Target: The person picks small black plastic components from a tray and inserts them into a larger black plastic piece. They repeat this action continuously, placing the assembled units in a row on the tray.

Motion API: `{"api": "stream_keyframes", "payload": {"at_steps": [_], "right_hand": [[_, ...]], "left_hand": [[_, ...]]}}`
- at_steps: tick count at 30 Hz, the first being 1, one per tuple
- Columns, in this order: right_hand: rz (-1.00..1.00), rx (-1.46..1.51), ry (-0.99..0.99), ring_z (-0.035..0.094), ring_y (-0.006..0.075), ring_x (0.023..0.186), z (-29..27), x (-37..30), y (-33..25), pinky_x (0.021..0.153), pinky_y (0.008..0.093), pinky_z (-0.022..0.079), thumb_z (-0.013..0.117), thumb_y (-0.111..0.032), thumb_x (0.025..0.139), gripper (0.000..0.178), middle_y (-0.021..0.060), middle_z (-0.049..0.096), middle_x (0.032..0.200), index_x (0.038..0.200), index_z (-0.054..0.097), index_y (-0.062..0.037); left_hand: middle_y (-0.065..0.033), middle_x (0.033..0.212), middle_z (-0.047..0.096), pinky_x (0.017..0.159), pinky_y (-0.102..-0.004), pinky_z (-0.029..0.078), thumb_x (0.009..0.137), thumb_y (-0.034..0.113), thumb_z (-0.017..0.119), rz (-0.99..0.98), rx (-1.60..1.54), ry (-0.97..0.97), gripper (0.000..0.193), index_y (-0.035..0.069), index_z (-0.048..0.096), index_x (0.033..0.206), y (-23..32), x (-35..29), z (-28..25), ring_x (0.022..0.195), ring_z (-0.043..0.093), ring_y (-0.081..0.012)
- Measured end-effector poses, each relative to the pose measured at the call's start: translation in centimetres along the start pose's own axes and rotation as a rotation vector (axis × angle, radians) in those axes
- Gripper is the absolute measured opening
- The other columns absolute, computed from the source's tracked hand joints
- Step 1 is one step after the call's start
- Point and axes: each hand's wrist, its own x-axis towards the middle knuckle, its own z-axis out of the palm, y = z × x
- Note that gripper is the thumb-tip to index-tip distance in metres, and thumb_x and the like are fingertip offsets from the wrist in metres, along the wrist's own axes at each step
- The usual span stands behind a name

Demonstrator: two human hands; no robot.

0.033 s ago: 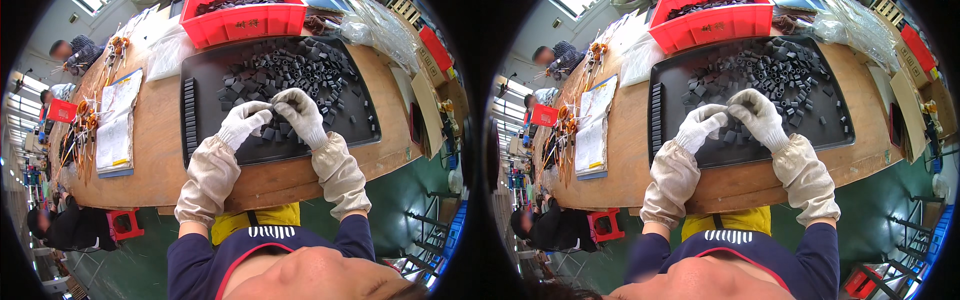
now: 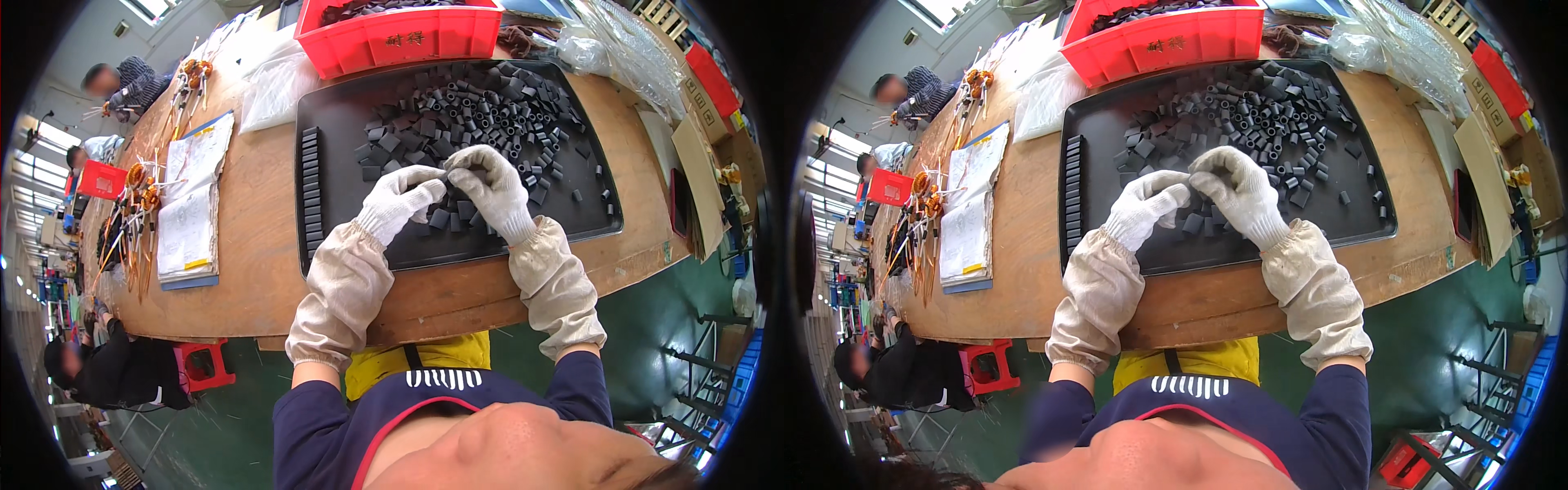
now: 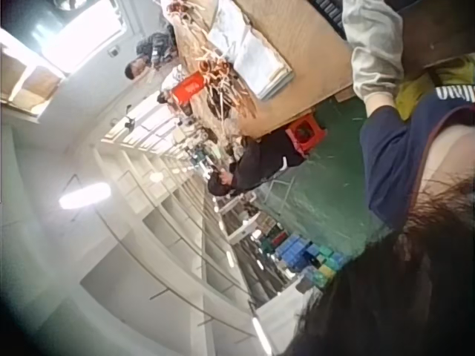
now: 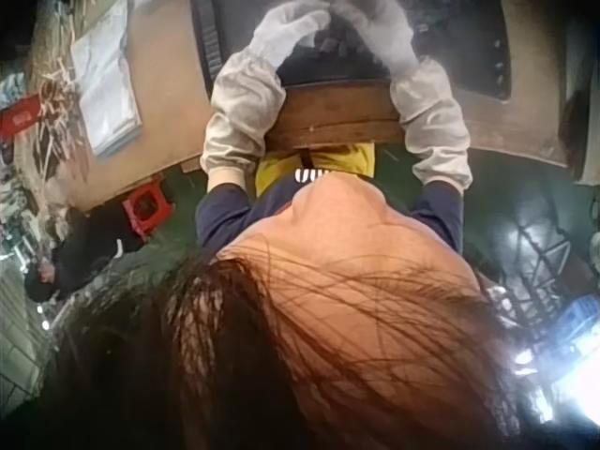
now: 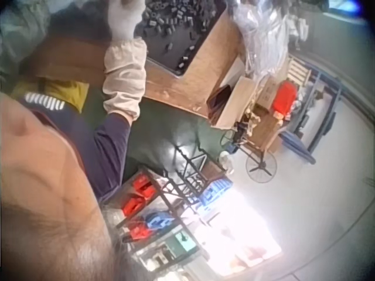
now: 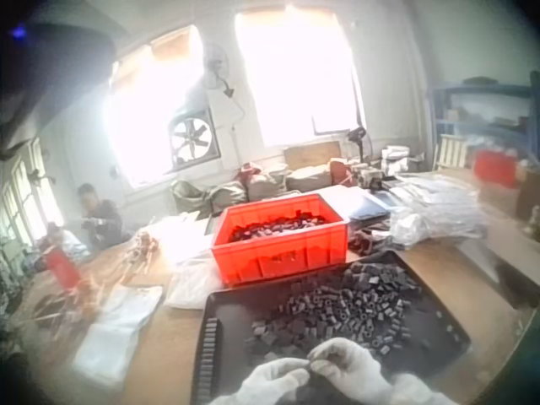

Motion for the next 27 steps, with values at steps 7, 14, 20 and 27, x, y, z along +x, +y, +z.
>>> {"api": "stream_keyframes", "payload": {"at_steps": [7, 14, 20, 27], "right_hand": [[-0.387, -0.457, -0.071, 0.067, 0.03, 0.103, -0.3, 0.5, -1.3, 0.09, 0.0376, 0.054, 0.077, -0.005, 0.083, 0.017, 0.0107, 0.071, 0.108, 0.098, 0.07, -0.0049], [-0.187, -0.133, 0.041, 0.067, 0.0185, 0.106, -1.5, 0.7, -1.7, 0.094, 0.0324, 0.053, 0.071, -0.009, 0.096, 0.023, 0.009, 0.071, 0.112, 0.118, 0.068, -0.0024], [-0.17, -0.255, 0.271, 0.067, 0.0109, 0.098, -3.1, 1.6, 0.0, 0.088, 0.0272, 0.053, 0.067, -0.013, 0.101, 0.026, 0.0066, 0.073, 0.109, 0.125, 0.067, -0.0016], [-0.138, -0.242, 0.283, 0.065, 0.0097, 0.093, -3.4, 1.6, 0.8, 0.084, 0.0261, 0.052, 0.067, -0.013, 0.101, 0.025, 0.0056, 0.073, 0.108, 0.123, 0.068, -0.0024]], "left_hand": [[-0.0001, 0.095, 0.071, 0.062, -0.0223, 0.048, 0.095, 0.026, 0.076, 0.01, -0.138, -0.016, 0.037, 0.006, 0.069, 0.126, -0.1, -0.1, -0.1, 0.07, 0.057, -0.0047], [-0.0016, 0.104, 0.073, 0.074, -0.0275, 0.056, 0.094, 0.023, 0.074, 0.235, 0.457, 0.163, 0.027, 0.01, 0.075, 0.118, 4.3, 0.0, -3.6, 0.089, 0.067, -0.0114], [-0.019, 0.116, 0.073, 0.102, -0.0417, 0.051, 0.09, 0.029, 0.069, 0.296, 1.331, 0.43, 0.033, 0.012, 0.076, 0.117, 6.6, 5.8, -21.4, 0.113, 0.068, -0.0337], [-0.0174, 0.125, 0.067, 0.109, -0.0407, 0.046, 0.087, 0.03, 0.075, -0.025, 1.487, 0.46, 0.033, 0.02, 0.078, 0.118, 4.6, 8.6, -25.2, 0.123, 0.06, -0.0347]]}}
